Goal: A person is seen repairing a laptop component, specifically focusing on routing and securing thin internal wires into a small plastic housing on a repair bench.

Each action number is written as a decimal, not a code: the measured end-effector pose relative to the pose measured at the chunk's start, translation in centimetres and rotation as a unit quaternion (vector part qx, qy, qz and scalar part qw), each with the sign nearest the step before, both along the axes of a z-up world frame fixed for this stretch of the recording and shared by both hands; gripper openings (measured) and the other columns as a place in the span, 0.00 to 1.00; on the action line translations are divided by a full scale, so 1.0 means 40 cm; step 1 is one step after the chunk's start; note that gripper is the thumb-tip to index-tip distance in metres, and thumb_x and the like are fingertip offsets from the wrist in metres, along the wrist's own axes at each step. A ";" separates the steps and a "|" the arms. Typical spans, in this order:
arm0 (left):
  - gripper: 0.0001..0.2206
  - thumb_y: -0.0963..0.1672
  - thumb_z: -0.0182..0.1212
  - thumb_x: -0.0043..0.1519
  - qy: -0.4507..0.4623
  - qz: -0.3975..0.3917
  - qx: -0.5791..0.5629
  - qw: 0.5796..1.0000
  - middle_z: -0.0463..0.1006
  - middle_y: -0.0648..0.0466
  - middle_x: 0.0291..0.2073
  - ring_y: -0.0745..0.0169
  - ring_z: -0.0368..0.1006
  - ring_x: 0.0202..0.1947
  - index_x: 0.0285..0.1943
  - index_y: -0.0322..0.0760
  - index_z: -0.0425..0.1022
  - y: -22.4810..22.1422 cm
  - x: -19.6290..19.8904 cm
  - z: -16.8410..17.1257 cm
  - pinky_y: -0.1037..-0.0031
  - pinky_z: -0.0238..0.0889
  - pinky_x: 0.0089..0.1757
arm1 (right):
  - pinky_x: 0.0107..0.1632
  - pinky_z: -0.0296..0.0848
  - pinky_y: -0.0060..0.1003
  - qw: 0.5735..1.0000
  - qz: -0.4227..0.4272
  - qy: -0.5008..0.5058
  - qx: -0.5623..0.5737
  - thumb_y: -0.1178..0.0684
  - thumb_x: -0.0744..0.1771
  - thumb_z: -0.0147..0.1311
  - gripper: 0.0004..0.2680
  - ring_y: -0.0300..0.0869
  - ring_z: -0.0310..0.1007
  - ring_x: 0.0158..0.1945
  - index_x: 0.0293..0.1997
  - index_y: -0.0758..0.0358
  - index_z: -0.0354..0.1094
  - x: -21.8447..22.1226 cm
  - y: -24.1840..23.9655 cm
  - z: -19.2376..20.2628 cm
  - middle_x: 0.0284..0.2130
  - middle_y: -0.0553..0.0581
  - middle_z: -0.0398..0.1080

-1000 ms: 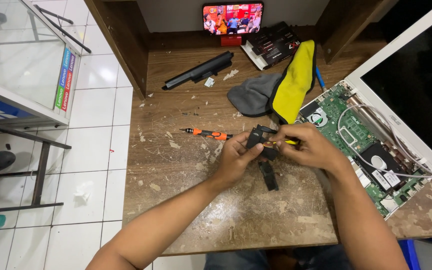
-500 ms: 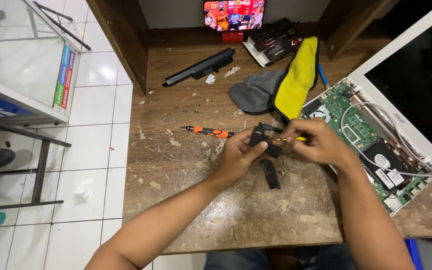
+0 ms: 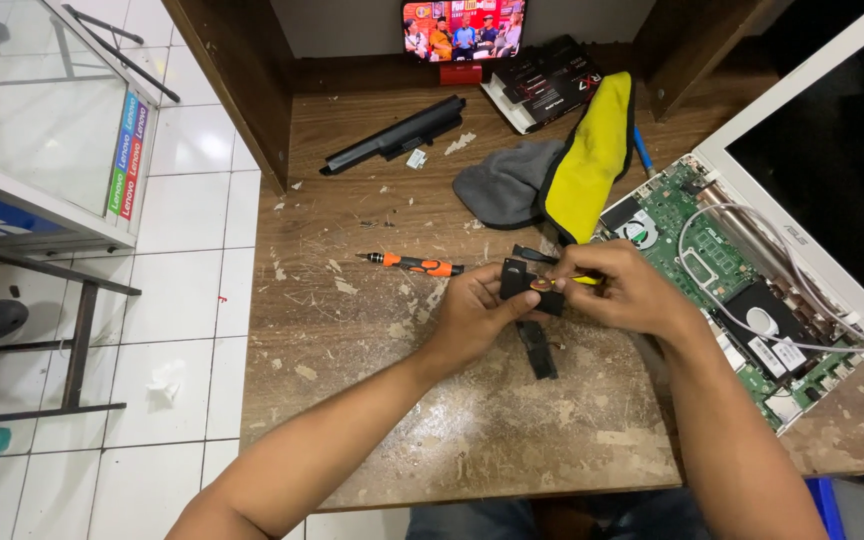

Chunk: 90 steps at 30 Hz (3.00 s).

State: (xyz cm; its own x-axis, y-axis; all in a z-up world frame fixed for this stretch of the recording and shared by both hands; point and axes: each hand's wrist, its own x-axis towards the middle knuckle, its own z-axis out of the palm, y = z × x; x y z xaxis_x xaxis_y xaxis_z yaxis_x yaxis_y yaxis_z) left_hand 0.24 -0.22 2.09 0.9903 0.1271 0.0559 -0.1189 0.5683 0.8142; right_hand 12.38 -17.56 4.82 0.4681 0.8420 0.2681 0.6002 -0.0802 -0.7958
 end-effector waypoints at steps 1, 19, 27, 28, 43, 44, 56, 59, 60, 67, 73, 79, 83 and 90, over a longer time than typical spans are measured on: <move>0.10 0.37 0.69 0.60 0.000 0.001 0.001 1.000 0.83 0.45 0.32 0.58 0.82 0.33 0.46 0.22 0.75 -0.001 0.000 -0.002 0.70 0.80 0.37 | 0.22 0.59 0.36 1.000 0.001 0.000 0.001 0.62 0.63 0.56 0.03 0.40 0.57 0.12 0.28 0.66 0.74 0.000 0.001 0.001 0.09 0.56 0.63; 0.17 0.37 0.69 0.60 0.009 -0.019 0.032 0.999 0.83 0.41 0.37 0.56 0.82 0.34 0.56 0.22 0.72 -0.006 0.003 -0.019 0.69 0.82 0.37 | 0.22 0.60 0.37 0.993 -0.090 -0.083 -0.004 0.61 0.63 0.62 0.03 0.45 0.61 0.14 0.30 0.68 0.72 -0.016 0.007 0.035 0.12 0.58 0.63; 0.26 0.38 0.67 0.61 -0.005 -0.039 0.055 0.998 0.82 0.41 0.36 0.56 0.82 0.30 0.64 0.28 0.56 0.005 0.013 -0.075 0.75 0.82 0.34 | 0.23 0.62 0.39 0.996 -0.073 -0.036 -0.026 0.61 0.63 0.62 0.04 0.45 0.63 0.16 0.30 0.67 0.71 -0.033 0.017 0.042 0.13 0.59 0.65; 0.26 0.38 0.67 0.61 -0.004 -0.044 0.054 0.998 0.82 0.41 0.36 0.56 0.82 0.30 0.64 0.28 0.56 0.005 0.014 -0.077 0.75 0.82 0.34 | 0.23 0.62 0.39 0.996 -0.077 -0.035 -0.027 0.61 0.63 0.62 0.04 0.45 0.63 0.16 0.30 0.67 0.71 -0.025 0.006 0.028 0.13 0.59 0.65; 0.22 0.39 0.63 0.64 -0.019 -0.044 0.109 0.993 0.82 0.45 0.38 0.64 0.81 0.32 0.68 0.28 0.65 0.019 0.016 -0.089 0.78 0.77 0.35 | 0.25 0.66 0.36 0.997 -0.043 -0.020 -0.062 0.57 0.64 0.63 0.04 0.45 0.68 0.18 0.30 0.65 0.74 -0.023 0.011 0.034 0.16 0.58 0.72; 0.23 0.39 0.64 0.64 -0.015 -0.050 0.103 0.993 0.82 0.45 0.38 0.63 0.81 0.33 0.68 0.27 0.66 0.023 0.015 -0.101 0.77 0.77 0.35 | 0.26 0.66 0.36 0.996 -0.047 -0.024 -0.078 0.57 0.63 0.63 0.04 0.45 0.68 0.19 0.29 0.65 0.74 -0.024 0.016 0.046 0.16 0.58 0.72; 0.20 0.38 0.59 0.63 0.012 -0.059 0.133 0.989 0.81 0.42 0.36 0.63 0.79 0.30 0.66 0.27 0.69 0.030 0.024 -0.087 0.75 0.75 0.33 | 0.28 0.66 0.37 0.984 -0.091 0.000 -0.153 0.54 0.61 0.68 0.08 0.45 0.67 0.20 0.25 0.66 0.74 -0.029 0.023 0.080 0.14 0.58 0.70; 0.22 0.38 0.60 0.62 0.018 -0.063 0.128 0.990 0.80 0.41 0.38 0.63 0.78 0.30 0.67 0.27 0.67 0.029 0.022 -0.085 0.74 0.75 0.33 | 0.27 0.66 0.38 0.983 -0.111 0.000 -0.149 0.55 0.60 0.69 0.09 0.46 0.67 0.20 0.24 0.68 0.73 -0.026 0.020 0.074 0.14 0.59 0.69; 0.23 0.38 0.60 0.62 0.023 -0.067 0.119 0.990 0.79 0.41 0.38 0.63 0.77 0.29 0.68 0.26 0.65 0.028 0.021 -0.087 0.74 0.74 0.33 | 0.27 0.66 0.39 0.981 -0.123 0.000 -0.151 0.55 0.60 0.69 0.09 0.46 0.67 0.20 0.24 0.69 0.73 -0.027 0.017 0.070 0.14 0.59 0.68; 0.23 0.37 0.57 0.62 0.058 -0.080 0.091 0.991 0.75 0.42 0.40 0.64 0.75 0.25 0.68 0.27 0.61 0.029 0.012 -0.078 0.76 0.71 0.29 | 0.26 0.64 0.37 0.983 -0.118 0.009 -0.142 0.56 0.60 0.69 0.09 0.46 0.66 0.19 0.22 0.69 0.71 -0.047 0.053 0.053 0.12 0.59 0.68; 0.23 0.37 0.57 0.61 0.068 -0.083 0.065 0.992 0.72 0.43 0.39 0.64 0.75 0.23 0.68 0.27 0.62 0.024 0.018 -0.098 0.76 0.71 0.27 | 0.26 0.64 0.35 0.983 -0.121 0.009 -0.135 0.57 0.61 0.68 0.09 0.45 0.65 0.18 0.22 0.69 0.71 -0.049 0.051 0.047 0.12 0.59 0.68; 0.23 0.36 0.55 0.62 0.049 -0.087 0.084 0.991 0.74 0.44 0.37 0.63 0.76 0.24 0.68 0.27 0.61 0.030 0.016 -0.100 0.77 0.68 0.27 | 0.25 0.61 0.38 0.981 -0.130 0.013 -0.140 0.56 0.60 0.69 0.10 0.46 0.63 0.18 0.22 0.70 0.70 -0.027 0.025 0.052 0.12 0.61 0.67; 0.23 0.36 0.56 0.62 0.042 -0.092 0.080 0.992 0.74 0.43 0.37 0.63 0.75 0.23 0.68 0.27 0.61 0.029 0.018 -0.110 0.77 0.68 0.26 | 0.26 0.63 0.37 0.981 -0.124 0.029 -0.150 0.55 0.61 0.69 0.10 0.46 0.64 0.19 0.22 0.70 0.71 -0.041 0.034 0.054 0.12 0.61 0.68; 0.23 0.36 0.57 0.61 0.044 -0.091 0.091 0.991 0.74 0.43 0.37 0.62 0.76 0.23 0.67 0.25 0.62 0.029 0.011 -0.082 0.77 0.68 0.26 | 0.27 0.62 0.38 0.980 -0.127 0.022 -0.153 0.55 0.60 0.69 0.10 0.45 0.65 0.19 0.22 0.69 0.71 -0.041 0.033 0.047 0.13 0.60 0.68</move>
State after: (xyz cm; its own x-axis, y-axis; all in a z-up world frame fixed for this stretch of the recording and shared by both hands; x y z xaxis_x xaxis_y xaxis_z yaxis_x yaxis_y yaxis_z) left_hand 0.70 0.92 -1.20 0.9980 -0.0580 -0.0259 0.0478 0.4174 0.9075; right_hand 10.75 -16.22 6.68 0.6778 0.7352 -0.0034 0.4957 -0.4603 -0.7365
